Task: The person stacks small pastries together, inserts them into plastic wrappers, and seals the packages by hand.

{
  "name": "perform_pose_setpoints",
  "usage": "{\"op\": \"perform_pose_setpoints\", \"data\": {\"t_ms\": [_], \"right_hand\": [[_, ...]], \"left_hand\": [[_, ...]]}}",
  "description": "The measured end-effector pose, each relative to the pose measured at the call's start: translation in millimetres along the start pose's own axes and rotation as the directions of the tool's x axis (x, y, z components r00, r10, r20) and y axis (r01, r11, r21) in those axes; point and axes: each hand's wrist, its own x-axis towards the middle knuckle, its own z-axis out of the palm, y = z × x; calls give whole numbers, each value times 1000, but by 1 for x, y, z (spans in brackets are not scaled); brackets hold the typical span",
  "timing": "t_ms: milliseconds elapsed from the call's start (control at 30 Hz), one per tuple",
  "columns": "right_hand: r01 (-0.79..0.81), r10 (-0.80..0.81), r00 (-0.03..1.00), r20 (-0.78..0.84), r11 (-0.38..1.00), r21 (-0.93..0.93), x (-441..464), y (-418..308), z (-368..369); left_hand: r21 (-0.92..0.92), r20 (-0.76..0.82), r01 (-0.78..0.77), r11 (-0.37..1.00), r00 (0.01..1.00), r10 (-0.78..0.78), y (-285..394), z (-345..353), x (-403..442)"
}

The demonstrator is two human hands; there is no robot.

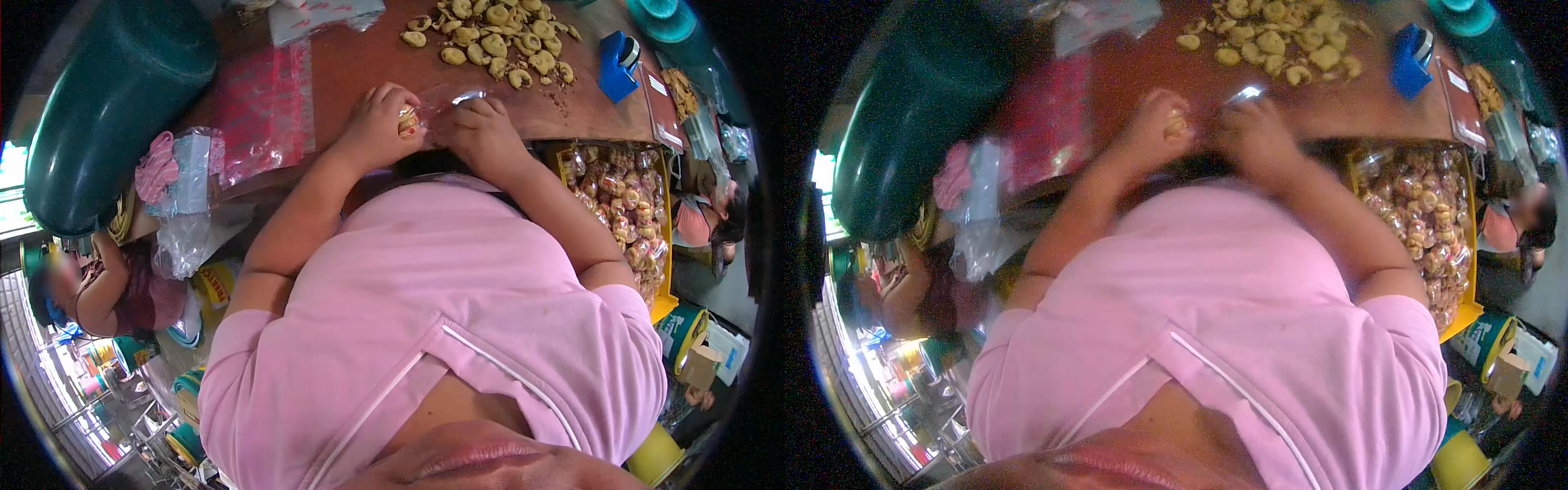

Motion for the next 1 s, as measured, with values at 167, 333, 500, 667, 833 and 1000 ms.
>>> {"op": "perform_pose_setpoints", "data": {"t_ms": [167, 333, 500, 667, 833, 1000], "right_hand": [[-53, 62, 997, -46, 982, 179, 34, 4, -4], [-215, 181, 976, 120, 885, 412, 49, 29, 17], [-277, 211, 949, 234, 914, 297, 58, 40, 19], [-295, 239, 915, 324, 946, 133, 72, 45, 21], [-304, 281, 952, 121, 912, 274, 52, 49, 12], [-449, 452, 892, 31, 872, 193, 46, 51, -10]], "left_hand": [[60, 8, -26, 998, 1000, 26, -9, 1, 0], [90, 1, -34, 995, 999, 34, -9, 2, -1], [201, -35, 68, 977, 997, -63, 11, 9, 1], [280, -87, 123, 952, 991, -102, 25, 14, 5], [251, -42, -24, 968, 999, 35, 8, 11, 2], [151, 25, -79, 985, 997, 76, -1, 3, -1]]}}
